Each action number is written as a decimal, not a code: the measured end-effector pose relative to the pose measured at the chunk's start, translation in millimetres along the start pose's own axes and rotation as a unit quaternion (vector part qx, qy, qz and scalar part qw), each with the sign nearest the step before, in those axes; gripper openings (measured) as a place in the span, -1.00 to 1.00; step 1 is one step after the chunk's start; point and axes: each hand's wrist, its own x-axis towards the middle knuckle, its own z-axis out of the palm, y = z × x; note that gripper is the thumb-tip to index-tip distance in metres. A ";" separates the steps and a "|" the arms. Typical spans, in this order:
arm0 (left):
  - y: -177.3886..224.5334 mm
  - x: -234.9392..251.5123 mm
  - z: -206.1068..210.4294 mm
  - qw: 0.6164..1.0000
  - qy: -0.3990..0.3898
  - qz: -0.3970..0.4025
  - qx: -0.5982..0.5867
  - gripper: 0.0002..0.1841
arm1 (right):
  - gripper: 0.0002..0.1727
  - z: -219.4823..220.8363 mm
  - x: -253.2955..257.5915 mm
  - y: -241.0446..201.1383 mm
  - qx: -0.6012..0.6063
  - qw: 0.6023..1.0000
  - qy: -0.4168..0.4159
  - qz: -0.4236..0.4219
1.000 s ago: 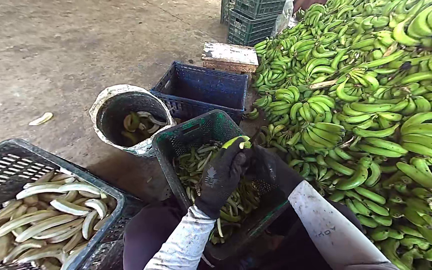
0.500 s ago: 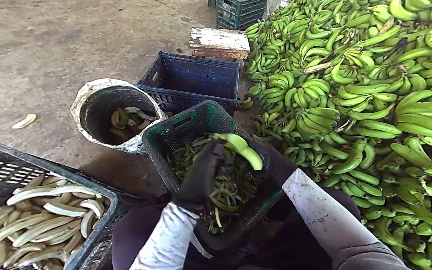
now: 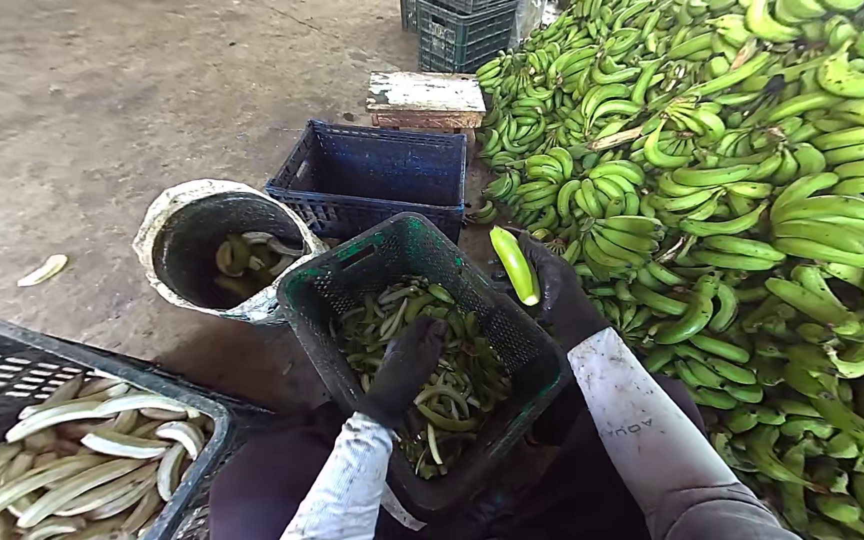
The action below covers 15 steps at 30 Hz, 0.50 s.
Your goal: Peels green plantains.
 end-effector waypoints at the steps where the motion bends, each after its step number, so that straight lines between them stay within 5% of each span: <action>1: -0.2 -3.9 6.1 0.998 0.026 0.063 -0.011 -0.55 | -0.53 0.7 2.3 -0.6 0.016 1.000 0.011 -0.018; 7: 9.0 -17.5 55.7 0.954 0.119 0.265 -0.077 -0.50 | -0.45 30.3 10.0 -10.7 0.120 0.988 0.071 -0.063; 15: 7.7 -13.1 61.5 0.944 0.145 0.286 -0.078 -0.50 | -0.54 57.9 5.9 -4.1 0.201 0.968 0.092 -0.119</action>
